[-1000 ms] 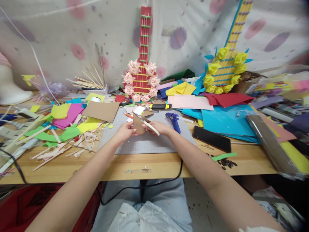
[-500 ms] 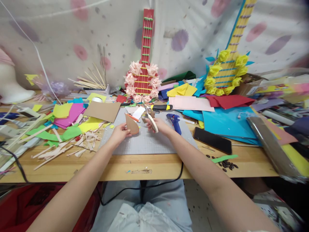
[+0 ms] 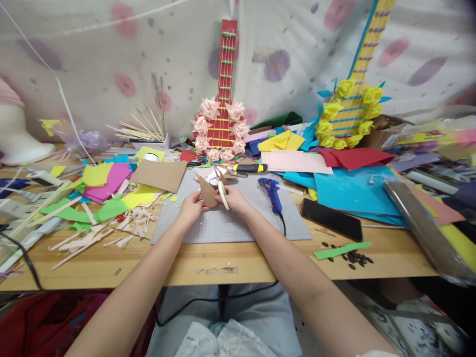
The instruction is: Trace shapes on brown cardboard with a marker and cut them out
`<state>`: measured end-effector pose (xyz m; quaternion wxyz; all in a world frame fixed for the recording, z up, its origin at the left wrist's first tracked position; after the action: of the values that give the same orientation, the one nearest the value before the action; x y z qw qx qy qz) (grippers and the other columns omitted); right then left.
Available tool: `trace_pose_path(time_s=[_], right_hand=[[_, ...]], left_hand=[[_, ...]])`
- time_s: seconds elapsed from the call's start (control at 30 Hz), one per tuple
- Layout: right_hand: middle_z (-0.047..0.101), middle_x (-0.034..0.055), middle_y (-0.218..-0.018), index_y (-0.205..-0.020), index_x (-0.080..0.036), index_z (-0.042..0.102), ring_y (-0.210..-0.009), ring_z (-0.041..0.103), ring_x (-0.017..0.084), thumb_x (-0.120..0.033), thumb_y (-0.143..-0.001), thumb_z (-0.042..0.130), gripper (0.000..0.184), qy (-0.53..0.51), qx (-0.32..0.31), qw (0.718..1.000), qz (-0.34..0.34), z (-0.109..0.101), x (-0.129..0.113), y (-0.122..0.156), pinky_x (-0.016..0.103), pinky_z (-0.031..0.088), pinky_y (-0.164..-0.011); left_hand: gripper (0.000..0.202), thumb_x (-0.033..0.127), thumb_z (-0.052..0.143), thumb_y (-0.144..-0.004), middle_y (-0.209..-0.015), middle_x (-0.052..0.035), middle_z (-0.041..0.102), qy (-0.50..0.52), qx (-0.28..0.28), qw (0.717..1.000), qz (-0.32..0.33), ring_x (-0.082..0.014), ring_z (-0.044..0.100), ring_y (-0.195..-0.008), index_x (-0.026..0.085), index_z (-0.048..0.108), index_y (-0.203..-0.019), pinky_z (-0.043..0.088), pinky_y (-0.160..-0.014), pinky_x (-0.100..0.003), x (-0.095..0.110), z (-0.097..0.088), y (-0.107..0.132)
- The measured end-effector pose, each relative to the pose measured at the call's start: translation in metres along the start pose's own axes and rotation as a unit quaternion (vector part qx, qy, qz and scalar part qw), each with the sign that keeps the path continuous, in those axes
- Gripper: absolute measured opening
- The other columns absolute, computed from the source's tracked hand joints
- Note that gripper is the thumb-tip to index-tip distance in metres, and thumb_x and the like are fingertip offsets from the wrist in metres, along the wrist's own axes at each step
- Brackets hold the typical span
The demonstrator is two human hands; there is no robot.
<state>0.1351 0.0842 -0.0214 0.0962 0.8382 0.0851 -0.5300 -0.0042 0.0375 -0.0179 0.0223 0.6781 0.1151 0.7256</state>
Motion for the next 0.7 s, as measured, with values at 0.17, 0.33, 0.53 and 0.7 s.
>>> trace_pose_path(time_s=[0.17,0.33,0.53,0.7], right_hand=[[0.062,0.0012,-0.07,-0.086,-0.014,0.059,-0.057,0.056,0.011,-0.027,-0.063,0.063,0.027,-0.029,0.07,0.997,-0.008,-0.02,0.0,-0.003,0.024,0.047,-0.057],[0.062,0.0012,-0.066,-0.088,-0.015,0.055,-0.056,0.061,0.013,-0.022,-0.068,0.057,0.021,-0.093,0.092,0.991,0.026,-0.027,0.007,0.004,0.022,0.046,-0.052],[0.063,0.0026,-0.069,-0.088,-0.017,0.054,-0.056,0.063,0.013,-0.022,-0.071,0.056,0.018,-0.068,0.101,0.991,0.047,-0.019,0.011,0.009,0.02,0.044,-0.048],[0.063,0.0024,-0.071,-0.08,-0.019,0.058,-0.066,0.06,0.016,-0.026,-0.066,0.06,0.015,0.07,0.11,0.991,0.031,-0.021,0.007,0.013,0.024,0.044,-0.057]], left_hand=[[0.029,0.005,0.052,-0.072,-0.085,-0.0064,0.062,0.037,0.067,0.997,0.024,-0.012,0.065,-0.07,0.01,0.058,-0.099,0.054,-0.069,-0.028,-0.001,-0.002,-0.01],[0.029,0.011,0.053,-0.074,-0.091,-0.0074,0.06,0.011,0.052,0.995,0.081,-0.0135,0.065,-0.074,0.011,0.057,-0.103,0.054,-0.069,-0.029,-0.006,0.003,-0.013],[0.043,0.009,0.052,-0.071,-0.112,-0.0103,0.06,-0.01,-0.017,0.993,0.115,-0.0171,0.062,-0.094,0.016,0.054,-0.114,0.052,-0.077,-0.03,-0.012,0.009,-0.013],[0.052,0.007,0.051,-0.066,-0.121,-0.0099,0.057,0.001,-0.048,0.993,0.112,-0.02,0.058,-0.105,0.019,0.054,-0.117,0.049,-0.084,-0.033,-0.01,0.012,-0.012]])
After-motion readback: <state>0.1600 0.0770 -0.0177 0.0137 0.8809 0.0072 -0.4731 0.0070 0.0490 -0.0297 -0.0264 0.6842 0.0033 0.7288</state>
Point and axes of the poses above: each hand's wrist, its own y-axis away from the middle knuckle, its own z-axis out of the palm, x = y × z, the point moved 5 cm from there along -y, towards the middle knuckle
